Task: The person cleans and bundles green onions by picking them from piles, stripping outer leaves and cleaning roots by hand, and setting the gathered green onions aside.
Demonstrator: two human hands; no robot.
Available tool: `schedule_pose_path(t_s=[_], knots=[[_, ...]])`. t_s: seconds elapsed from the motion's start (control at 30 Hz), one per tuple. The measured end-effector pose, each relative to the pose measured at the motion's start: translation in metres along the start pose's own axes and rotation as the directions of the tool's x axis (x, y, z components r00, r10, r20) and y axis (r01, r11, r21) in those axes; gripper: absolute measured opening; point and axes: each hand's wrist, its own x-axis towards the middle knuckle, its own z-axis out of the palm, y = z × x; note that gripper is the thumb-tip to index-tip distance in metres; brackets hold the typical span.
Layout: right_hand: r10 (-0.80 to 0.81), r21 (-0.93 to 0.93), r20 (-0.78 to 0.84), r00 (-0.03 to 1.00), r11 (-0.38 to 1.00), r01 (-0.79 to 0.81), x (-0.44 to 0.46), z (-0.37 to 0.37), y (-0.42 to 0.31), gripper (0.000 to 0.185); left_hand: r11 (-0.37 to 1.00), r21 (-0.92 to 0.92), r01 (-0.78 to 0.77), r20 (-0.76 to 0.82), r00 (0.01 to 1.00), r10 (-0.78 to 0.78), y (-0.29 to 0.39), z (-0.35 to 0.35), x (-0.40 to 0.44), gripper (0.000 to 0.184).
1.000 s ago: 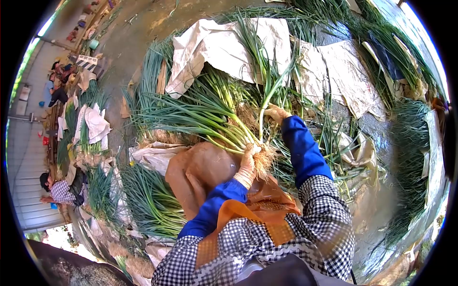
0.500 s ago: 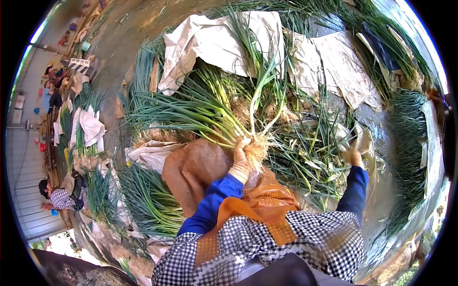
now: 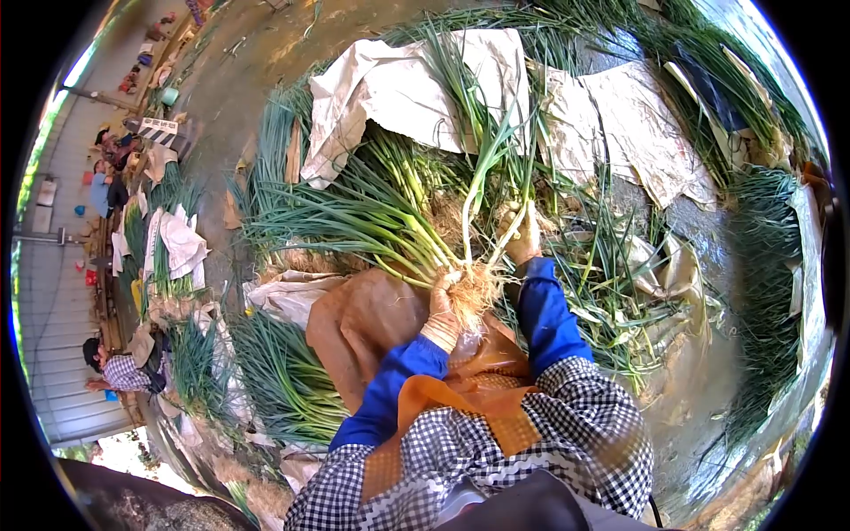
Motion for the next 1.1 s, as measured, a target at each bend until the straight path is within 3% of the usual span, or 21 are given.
schedule_pose_path(t_s=[0.07,0.13,0.17,0.2,0.27,0.33,0.37,0.4,0.43,0.47,0.53,0.57,0.6,0.67,0.7,0.73,0.8,0.87,0.93,1.03,1.1], knots=[[-0.212,-0.108,-0.164,0.964,0.975,0.196,0.004,0.029,0.009,0.036,0.943,0.273,-0.190,-0.066,0.974,0.216,-0.002,-0.038,0.023,0.027],[-0.261,-0.367,-0.271,0.927,0.918,0.151,-0.002,0.056,0.003,0.034,0.905,0.401,-0.138,-0.109,0.974,0.197,-0.005,-0.033,0.018,0.025],[-0.475,-0.584,-0.381,0.793,0.789,0.192,0.003,0.063,0.009,0.036,0.893,0.426,-0.147,-0.081,0.977,0.199,-0.005,-0.028,0.017,0.024],[-0.653,-0.828,-0.266,0.709,0.531,0.179,0.009,0.064,0.011,0.038,0.894,0.425,-0.144,-0.079,0.978,0.195,-0.006,-0.027,0.018,0.024],[-0.709,-0.992,-0.116,0.696,0.111,-0.053,-0.003,0.060,0.027,0.038,0.949,0.286,-0.133,-0.143,0.973,0.180,-0.010,-0.026,0.020,0.023],[-0.490,-0.924,-0.018,0.872,-0.324,-0.201,-0.032,0.049,0.041,0.038,0.942,0.289,-0.170,-0.107,0.972,0.209,-0.008,-0.022,0.020,0.024],[-0.354,-0.915,-0.132,0.926,-0.315,-0.251,-0.058,0.043,0.048,0.037,0.960,0.231,-0.159,-0.103,0.977,0.186,-0.007,-0.023,0.020,0.024],[-0.328,-0.992,-0.083,0.941,0.120,-0.046,-0.092,0.010,0.053,0.036,0.975,0.171,-0.142,-0.097,0.982,0.160,-0.007,-0.023,0.022,0.025],[-0.159,-0.877,0.008,0.987,-0.475,-0.069,-0.122,0.043,0.041,0.033,0.952,0.214,-0.217,-0.081,0.968,0.239,-0.004,-0.039,0.032,0.026],[0.011,-0.853,0.162,0.987,-0.501,0.146,-0.153,0.016,0.023,0.029,0.956,0.213,-0.200,-0.140,0.963,0.232,-0.002,-0.044,0.037,0.026],[-0.064,-0.679,-0.213,0.975,-0.708,-0.195,-0.191,0.013,-0.024,0.031,0.936,0.253,-0.243,-0.142,0.948,0.284,-0.001,-0.043,0.036,0.027],[-0.013,-0.260,-0.424,0.905,-0.956,-0.136,-0.195,-0.031,-0.054,0.038,0.938,0.252,-0.239,-0.146,0.949,0.281,-0.002,-0.040,0.032,0.027],[-0.206,-0.110,-0.683,0.700,-0.919,-0.378,-0.198,-0.035,-0.085,0.044,0.941,0.252,-0.226,-0.151,0.951,0.268,-0.004,-0.034,0.025,0.026],[-0.255,-0.226,-0.441,0.860,-0.896,-0.381,-0.165,-0.013,-0.077,0.043,0.926,0.284,-0.247,-0.104,0.953,0.286,-0.003,-0.032,0.028,0.025],[-0.143,-0.456,-0.155,0.977,-0.867,-0.199,-0.144,0.027,-0.060,0.039,0.928,0.282,-0.245,-0.105,0.953,0.283,-0.003,-0.039,0.031,0.025],[-0.234,-0.799,-0.040,0.971,-0.576,-0.172,-0.118,0.057,-0.039,0.035,0.927,0.282,-0.247,-0.102,0.953,0.285,-0.001,-0.042,0.033,0.025],[-0.086,-0.963,-0.191,0.978,0.208,-0.169,-0.074,0.083,0.001,0.033,0.938,0.263,-0.225,-0.113,0.958,0.262,-0.002,-0.032,0.025,0.025],[0.203,-0.950,-0.076,0.976,0.281,-0.132,-0.039,0.065,0.020,0.033,0.947,0.261,-0.186,-0.132,0.965,0.226,-0.002,-0.019,0.012,0.025],[-0.036,-0.987,-0.153,0.988,-0.053,-0.155,-0.027,0.066,0.032,0.023,0.942,0.310,-0.127,-0.109,0.980,0.168,-0.002,-0.013,0.000,0.025],[-0.223,-0.697,0.262,0.939,-0.716,0.024,-0.035,0.057,0.047,0.026,0.955,0.282,-0.095,-0.140,0.980,0.139,-0.008,-0.036,0.010,0.028],[-0.208,-0.644,0.339,0.918,-0.762,0.065,-0.044,0.045,0.050,0.029,0.972,0.218,-0.084,-0.168,0.978,0.122,-0.011,-0.049,0.022,0.027]])
